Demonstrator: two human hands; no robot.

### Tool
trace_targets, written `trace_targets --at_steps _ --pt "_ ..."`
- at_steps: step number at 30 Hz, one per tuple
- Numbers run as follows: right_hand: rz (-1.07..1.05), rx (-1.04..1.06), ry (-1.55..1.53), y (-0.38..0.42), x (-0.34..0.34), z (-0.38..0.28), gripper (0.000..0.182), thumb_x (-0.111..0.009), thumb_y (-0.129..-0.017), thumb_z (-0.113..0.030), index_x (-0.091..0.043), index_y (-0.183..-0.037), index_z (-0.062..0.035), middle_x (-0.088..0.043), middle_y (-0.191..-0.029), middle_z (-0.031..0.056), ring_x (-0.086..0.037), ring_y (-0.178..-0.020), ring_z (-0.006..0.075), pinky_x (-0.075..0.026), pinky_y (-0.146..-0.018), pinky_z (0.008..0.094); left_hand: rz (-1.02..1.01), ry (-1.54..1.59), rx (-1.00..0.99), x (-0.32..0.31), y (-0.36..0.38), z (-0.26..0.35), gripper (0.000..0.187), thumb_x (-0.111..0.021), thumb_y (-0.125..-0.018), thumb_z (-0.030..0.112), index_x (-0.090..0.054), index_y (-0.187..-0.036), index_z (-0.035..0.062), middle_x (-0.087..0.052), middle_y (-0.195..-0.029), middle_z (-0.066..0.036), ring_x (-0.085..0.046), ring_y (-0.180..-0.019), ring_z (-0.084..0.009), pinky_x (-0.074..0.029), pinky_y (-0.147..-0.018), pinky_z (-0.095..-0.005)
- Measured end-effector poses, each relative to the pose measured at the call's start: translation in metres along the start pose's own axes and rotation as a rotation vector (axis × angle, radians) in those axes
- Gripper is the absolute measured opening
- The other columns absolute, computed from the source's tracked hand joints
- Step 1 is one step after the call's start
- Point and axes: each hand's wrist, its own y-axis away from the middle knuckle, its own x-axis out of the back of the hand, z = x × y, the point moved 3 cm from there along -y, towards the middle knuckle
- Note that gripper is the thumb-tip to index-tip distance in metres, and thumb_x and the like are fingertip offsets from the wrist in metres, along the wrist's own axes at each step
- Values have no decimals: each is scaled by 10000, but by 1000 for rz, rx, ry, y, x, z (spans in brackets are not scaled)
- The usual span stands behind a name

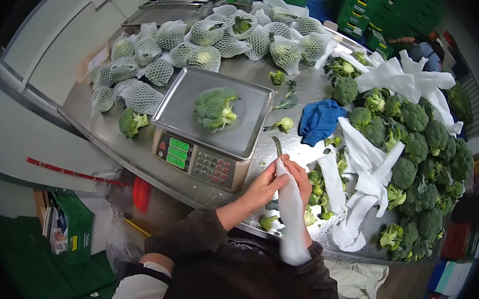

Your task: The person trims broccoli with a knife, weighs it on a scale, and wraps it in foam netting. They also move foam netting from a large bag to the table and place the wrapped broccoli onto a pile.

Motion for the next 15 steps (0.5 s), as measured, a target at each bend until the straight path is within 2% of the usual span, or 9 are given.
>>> trace_targets --at_steps 2,4,6,7,10,11,12,13,15 --pt "73 53 138 -2 -8 -12 254 -572 -819 -52 -626 -1067 -40 -595 -874 59 -546 -920 146 -431 -811 249 85 9 -9 12 12 -1 469 -532 -897 212 -384 -1282 -11 -513 -1158 -63 -488 -1042 -101 -397 -880 -241" --pt "134 -110 71 -4 -5 -6 195 -548 -848 -74 -634 -1015 -21 -580 -842 48 -544 -806 118 -439 -719 235 131 -94 -57 22 25 11 388 -542 -889 191 -445 -1205 -11 -542 -1065 -37 -505 -973 -83 -412 -834 -226" --pt "287 -513 -558 -7 -5 12 279 -506 -910 -203 -550 -1112 -16 -565 -813 23 -459 -593 52 -413 -562 220 163 -199 -108 42 32 22 310 -552 -881 170 -505 -1127 -12 -571 -973 -11 -521 -904 -64 -426 -788 -211" --pt "289 -511 -558 -5 -10 9 279 -506 -910 -203 -550 -1112 -16 -565 -813 23 -459 -593 52 -413 -562 220 162 1 -69 58 35 22 225 -552 -878 159 -530 -1035 -1 -570 -912 -9 -529 -856 -72 -434 -770 -223" --pt "-293 -809 -988 18 -53 -3 377 -511 -903 -296 -515 -1148 -9 -608 -949 54 -572 -820 105 -481 -718 258 356 556 -44 83 28 66 122 -539 -880 151 -536 -804 55 -560 -756 -3 -541 -700 -108 -458 -711 -272" --pt "-463 -927 -918 35 -59 -3 399 -510 -899 -314 -515 -1144 1 -610 -984 68 -573 -876 123 -478 -760 273 472 607 28 102 24 70 141 -522 -894 185 -533 -809 74 -575 -770 -15 -561 -717 -131 -467 -721 -293" --pt "-633 -1042 -837 48 -65 -4 422 -509 -895 -331 -516 -1140 12 -611 -1019 82 -574 -933 142 -474 -802 288 350 737 149 116 30 77 156 -500 -907 219 -524 -831 85 -576 -819 -20 -560 -766 -120 -465 -730 -294" --pt "-629 -1035 -837 41 -68 -7 422 -509 -895 -331 -516 -1140 12 -611 -1019 82 -574 -933 142 -474 -802 288 301 671 224 120 38 79 156 -497 -905 228 -542 -898 79 -589 -880 -36 -566 -819 -128 -466 -767 -304" --pt "-912 -792 -567 20 -73 -18 436 -510 -888 -346 -520 -1130 17 -612 -1028 96 -580 -929 158 -476 -814 308 168 579 325 119 59 74 248 -489 -900 246 -541 -1060 63 -597 -1015 -67 -570 -923 -150 -456 -846 -325"
